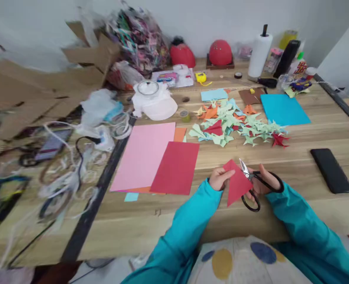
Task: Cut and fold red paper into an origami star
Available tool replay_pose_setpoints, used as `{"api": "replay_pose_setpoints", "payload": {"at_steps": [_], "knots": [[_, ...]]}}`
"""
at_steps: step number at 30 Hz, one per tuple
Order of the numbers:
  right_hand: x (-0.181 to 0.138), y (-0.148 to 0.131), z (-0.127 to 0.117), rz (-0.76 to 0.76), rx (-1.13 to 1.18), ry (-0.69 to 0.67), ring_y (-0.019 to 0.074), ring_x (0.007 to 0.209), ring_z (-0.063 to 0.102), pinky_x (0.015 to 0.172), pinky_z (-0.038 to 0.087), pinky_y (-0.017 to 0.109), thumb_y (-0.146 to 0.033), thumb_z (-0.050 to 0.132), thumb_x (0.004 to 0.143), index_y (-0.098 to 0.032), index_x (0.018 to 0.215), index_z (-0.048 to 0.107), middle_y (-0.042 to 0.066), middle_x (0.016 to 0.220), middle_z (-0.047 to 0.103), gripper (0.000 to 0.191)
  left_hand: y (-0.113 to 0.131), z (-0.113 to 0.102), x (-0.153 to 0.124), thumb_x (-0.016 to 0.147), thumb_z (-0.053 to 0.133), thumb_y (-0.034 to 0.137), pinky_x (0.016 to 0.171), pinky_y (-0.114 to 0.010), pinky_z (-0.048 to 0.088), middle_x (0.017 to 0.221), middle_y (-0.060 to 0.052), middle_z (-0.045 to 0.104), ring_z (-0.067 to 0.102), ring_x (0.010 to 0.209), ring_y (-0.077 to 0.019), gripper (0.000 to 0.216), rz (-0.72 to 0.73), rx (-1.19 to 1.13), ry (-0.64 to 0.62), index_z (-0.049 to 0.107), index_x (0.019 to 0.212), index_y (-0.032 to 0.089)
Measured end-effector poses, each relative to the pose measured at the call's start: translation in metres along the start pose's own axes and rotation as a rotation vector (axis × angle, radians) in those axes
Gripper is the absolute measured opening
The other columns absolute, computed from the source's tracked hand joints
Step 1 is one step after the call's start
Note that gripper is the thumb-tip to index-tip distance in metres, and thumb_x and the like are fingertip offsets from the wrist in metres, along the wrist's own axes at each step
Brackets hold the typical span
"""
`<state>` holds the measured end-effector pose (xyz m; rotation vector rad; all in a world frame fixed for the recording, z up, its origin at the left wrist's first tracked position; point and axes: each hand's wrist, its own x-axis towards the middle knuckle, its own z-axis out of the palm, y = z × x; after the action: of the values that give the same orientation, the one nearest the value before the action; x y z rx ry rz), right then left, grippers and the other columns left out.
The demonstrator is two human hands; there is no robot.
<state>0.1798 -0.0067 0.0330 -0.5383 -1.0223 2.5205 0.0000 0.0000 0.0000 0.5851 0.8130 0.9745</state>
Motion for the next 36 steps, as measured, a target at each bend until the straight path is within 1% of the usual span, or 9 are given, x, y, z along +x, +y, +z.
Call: {"api": "replay_pose_setpoints", "payload": {"at_steps": [4, 8, 10, 13, 18, 23, 27, 31, 36], "knots": [[-0.0003, -0.0005, 0.0001, 0.047, -0.023, 0.04, 0.0141, 0.052, 0.06, 0.048, 0.046, 0.03, -0.069, -0.01, 0.072, -0.026, 0.132, 0.002, 0.012, 0.098, 0.06, 0.075, -0.0001, 0.0005, 0.0002, 0.051, 0.076, 0.032, 0.049, -0.022, 0.041, 0.057, -0.003, 0.066, 0.055, 0.048, -0.0104, 0.024, 0.005, 0.002, 0.032, 0.067, 0.056, 0.011], [0.0, -0.0021, 0.001, 0.006, -0.015, 0.019, 0.0153, 0.053, 0.059, 0.048, 0.045, 0.03, -0.073, -0.001, 0.072, -0.025, 0.132, 0.012, 0.008, 0.086, 0.061, 0.078, 0.0012, 0.0027, -0.0002, 0.049, 0.077, 0.034, 0.047, -0.023, 0.041, 0.051, -0.003, 0.063, 0.054, 0.044, -0.0105, 0.027, -0.003, -0.007, 0.079, 0.066, 0.054, 0.01], [0.0002, -0.0029, 0.0016, -0.024, -0.012, 0.002, 0.0154, 0.054, 0.059, 0.048, 0.045, 0.03, -0.074, 0.002, 0.071, -0.025, 0.132, 0.013, 0.009, 0.088, 0.061, 0.079, 0.002, 0.0042, -0.0006, 0.048, 0.077, 0.035, 0.046, -0.023, 0.041, 0.049, -0.003, 0.062, 0.053, 0.042, -0.0107, 0.028, -0.022, -0.009, 0.1, 0.065, 0.054, 0.01], [0.0003, -0.0031, 0.0023, -0.028, -0.021, 0.013, 0.0147, 0.054, 0.059, 0.047, 0.046, 0.029, -0.074, 0.0, 0.07, -0.026, 0.134, 0.011, 0.011, 0.094, 0.061, 0.081, 0.0027, 0.0059, -0.001, 0.047, 0.077, 0.035, 0.045, -0.023, 0.041, 0.048, -0.003, 0.061, 0.053, 0.042, -0.0109, 0.029, -0.015, -0.001, 0.122, 0.066, 0.055, 0.01], [-0.0003, -0.0023, 0.0014, -0.004, -0.047, 0.055, 0.016, 0.055, 0.06, 0.046, 0.045, 0.029, -0.075, -0.002, 0.069, -0.024, 0.135, 0.008, 0.011, 0.091, 0.062, 0.084, 0.0017, 0.0064, -0.0013, 0.049, 0.076, 0.034, 0.044, -0.023, 0.041, 0.044, -0.002, 0.059, 0.052, 0.042, -0.0109, 0.027, 0.017, -0.007, 0.137, 0.065, 0.052, 0.01], [-0.0007, -0.0018, 0.0003, -0.017, -0.057, 0.053, 0.0151, 0.055, 0.059, 0.046, 0.044, 0.028, -0.075, 0.0, 0.069, -0.024, 0.135, 0.014, 0.012, 0.093, 0.061, 0.084, 0.0023, 0.007, -0.0015, 0.05, 0.076, 0.033, 0.045, -0.023, 0.041, 0.048, -0.003, 0.061, 0.054, 0.044, -0.012, 0.026, 0.016, -0.012, 0.13, 0.065, 0.055, 0.01], [-0.0011, -0.0015, -0.0004, -0.007, -0.051, 0.069, 0.0157, 0.056, 0.059, 0.046, 0.044, 0.029, -0.076, 0.001, 0.069, -0.024, 0.135, 0.014, 0.011, 0.09, 0.062, 0.085, 0.0034, 0.0076, -0.002, 0.051, 0.076, 0.032, 0.048, -0.024, 0.042, 0.055, -0.005, 0.064, 0.057, 0.048, -0.0134, 0.026, 0.006, -0.013, 0.121, 0.066, 0.058, 0.009], [-0.0016, -0.0015, -0.0007, 0.014, -0.063, 0.091, 0.0172, 0.057, 0.06, 0.047, 0.044, 0.03, -0.076, 0.001, 0.069, -0.023, 0.136, 0.01, 0.011, 0.086, 0.063, 0.086, 0.0029, 0.0074, -0.0022, 0.051, 0.076, 0.031, 0.046, -0.022, 0.041, 0.05, -0.004, 0.063, 0.055, 0.046, -0.012, 0.025, 0.026, -0.018, 0.141, 0.065, 0.053, 0.009], [-0.0024, -0.0019, -0.0016, 0.003, -0.076, 0.117, 0.0166, 0.054, 0.058, 0.047, 0.043, 0.03, -0.077, 0.0, 0.068, -0.02, 0.136, 0.012, 0.01, 0.081, 0.063, 0.089, 0.0022, 0.0076, -0.0016, 0.05, 0.076, 0.031, 0.044, -0.022, 0.041, 0.05, -0.003, 0.062, 0.054, 0.043, -0.0113, 0.024, 0.017, -0.048, 0.159, 0.065, 0.053, 0.01]]}}
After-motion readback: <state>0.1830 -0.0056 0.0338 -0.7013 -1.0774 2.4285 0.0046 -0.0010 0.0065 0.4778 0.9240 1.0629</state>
